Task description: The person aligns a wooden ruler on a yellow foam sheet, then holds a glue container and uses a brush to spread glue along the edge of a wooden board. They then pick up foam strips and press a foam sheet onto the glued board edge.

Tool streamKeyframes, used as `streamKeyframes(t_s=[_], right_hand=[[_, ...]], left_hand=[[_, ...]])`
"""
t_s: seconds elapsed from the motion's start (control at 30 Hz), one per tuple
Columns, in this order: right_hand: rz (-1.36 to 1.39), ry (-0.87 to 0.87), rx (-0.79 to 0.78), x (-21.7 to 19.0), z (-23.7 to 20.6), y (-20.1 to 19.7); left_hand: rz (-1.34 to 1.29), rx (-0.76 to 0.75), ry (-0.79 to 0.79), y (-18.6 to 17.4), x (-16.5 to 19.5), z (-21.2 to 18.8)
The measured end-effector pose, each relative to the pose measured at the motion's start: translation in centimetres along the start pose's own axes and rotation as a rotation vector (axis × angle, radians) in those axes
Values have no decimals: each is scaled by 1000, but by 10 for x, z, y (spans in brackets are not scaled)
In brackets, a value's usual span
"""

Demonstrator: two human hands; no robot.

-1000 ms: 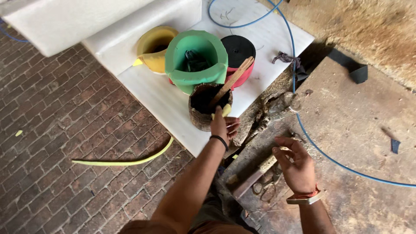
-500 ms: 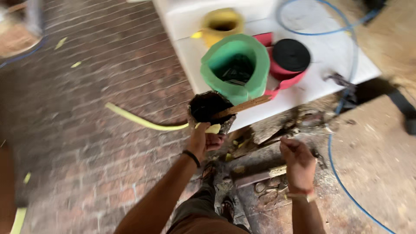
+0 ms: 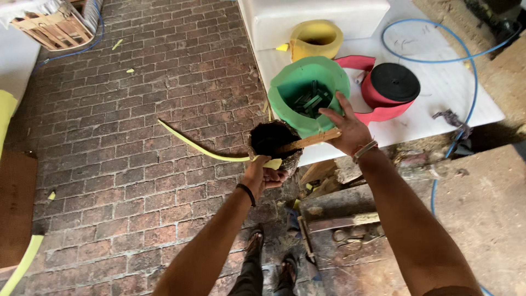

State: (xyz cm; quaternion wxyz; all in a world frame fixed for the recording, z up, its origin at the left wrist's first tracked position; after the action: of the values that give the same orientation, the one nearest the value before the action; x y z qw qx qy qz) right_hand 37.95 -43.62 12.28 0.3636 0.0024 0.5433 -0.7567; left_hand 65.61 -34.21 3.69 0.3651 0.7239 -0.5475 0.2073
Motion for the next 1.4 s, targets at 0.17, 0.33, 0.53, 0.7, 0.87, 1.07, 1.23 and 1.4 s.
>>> streamKeyframes(t_s=[0.17,0.33,0.53,0.7,0.87,1.07,1.23,1.4], right_hand=[[-182,237,147,13,2,18],[-338,449,200,48,11,20],[-303,668,105,86,25,28],[-189,664,71,82,16,29],[211,292,390,-5,11,48],[1078,54,253,-208,24,79],[1019,-306,-178,-410,4,97],[903,-451,-450,-542,-12,142]], left_hand=[[81,-99,20,-17,12,-3],[88,-176,-19,-44,20,-9],[96,-68,-19,-98,16,-34],[73,92,40,-142,4,-73],[-151,206,150,-178,-29,-105],[-289,435,253,-242,-71,-175],[-356,637,367,-316,-105,-261],[-460,777,423,-385,-146,-325]])
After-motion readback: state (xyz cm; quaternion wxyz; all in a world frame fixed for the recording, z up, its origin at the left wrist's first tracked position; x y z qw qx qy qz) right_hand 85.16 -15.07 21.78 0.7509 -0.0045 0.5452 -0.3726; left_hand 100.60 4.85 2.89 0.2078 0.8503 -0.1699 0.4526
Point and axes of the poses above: each hand's wrist, its own z-axis towards the middle knuckle, its own y-axis out of the palm, x = y × z, the point moved 3 cm from there along z, towards the middle knuckle, and after that the axes turned 3 degrees about z, right-handed, at the moved point
